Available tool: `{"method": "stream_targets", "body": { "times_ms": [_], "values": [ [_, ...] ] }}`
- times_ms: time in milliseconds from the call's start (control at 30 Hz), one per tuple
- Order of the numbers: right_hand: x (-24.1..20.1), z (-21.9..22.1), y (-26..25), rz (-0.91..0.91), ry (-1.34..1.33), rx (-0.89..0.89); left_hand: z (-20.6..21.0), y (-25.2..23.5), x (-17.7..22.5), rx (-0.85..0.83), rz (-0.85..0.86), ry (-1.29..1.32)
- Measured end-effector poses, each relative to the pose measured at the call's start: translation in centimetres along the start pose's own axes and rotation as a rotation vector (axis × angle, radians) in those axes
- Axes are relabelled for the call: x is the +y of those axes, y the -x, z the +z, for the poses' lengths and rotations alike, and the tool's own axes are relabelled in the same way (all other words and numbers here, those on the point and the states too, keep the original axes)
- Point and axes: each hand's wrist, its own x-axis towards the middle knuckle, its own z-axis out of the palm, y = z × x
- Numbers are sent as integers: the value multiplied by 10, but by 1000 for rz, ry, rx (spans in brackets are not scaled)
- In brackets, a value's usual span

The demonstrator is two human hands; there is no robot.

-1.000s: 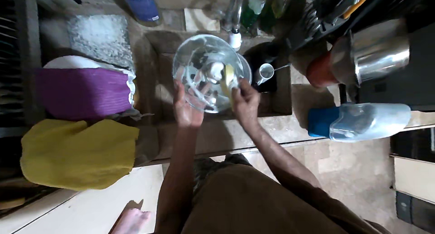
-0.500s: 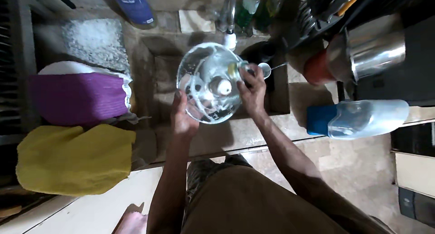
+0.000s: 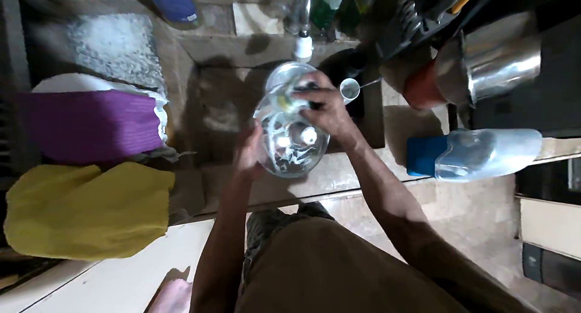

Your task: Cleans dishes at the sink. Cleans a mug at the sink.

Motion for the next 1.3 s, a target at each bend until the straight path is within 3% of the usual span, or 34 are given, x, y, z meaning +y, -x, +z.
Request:
{"method": "stream_targets", "body": {
  "times_ms": [67, 133, 267, 433, 500, 600, 733, 833, 1000, 1100, 1167, 1233, 1300],
  "values": [
    [-15, 4, -29, -125, 15, -191, 5, -9, 1, -41, -7, -104],
    [-17, -7, -35, -148, -8, -235, 3, -11, 13, -76, -25, -106],
    [3, -29, -4, 22, -156, -127, -14, -9, 36, -105, -39, -166],
    [-1, -6, -24, 109, -258, -322, 2, -46, 42, -210, -215, -277],
    [7, -10, -31, 174, -346, -256, 1, -60, 45, -233, -257, -172],
    [22, -14, -24, 336, -320, 39, -7, -50, 26, -285, -183, 199],
    [29, -2, -3, 573, -160, 294, 6, -1, -17, -96, -75, 216],
    [36, 11, 8, 487, -160, 221, -2, 5, -29, -158, -15, 127],
    [22, -2, -29, 115, -207, -220, -14, -5, -27, -205, -96, 37],
    [33, -23, -10, 175, -124, -65, -13, 7, -14, -144, -105, 50],
    [43, -24, 4, 177, -106, 18, -17, 7, -12, -198, -102, 54],
    [31, -16, -2, 125, -114, -84, -12, -1, -9, -259, -156, 15],
    [16, -5, -23, 23, -120, -263, -3, -13, 1, -192, -253, -67]
  ]
}}
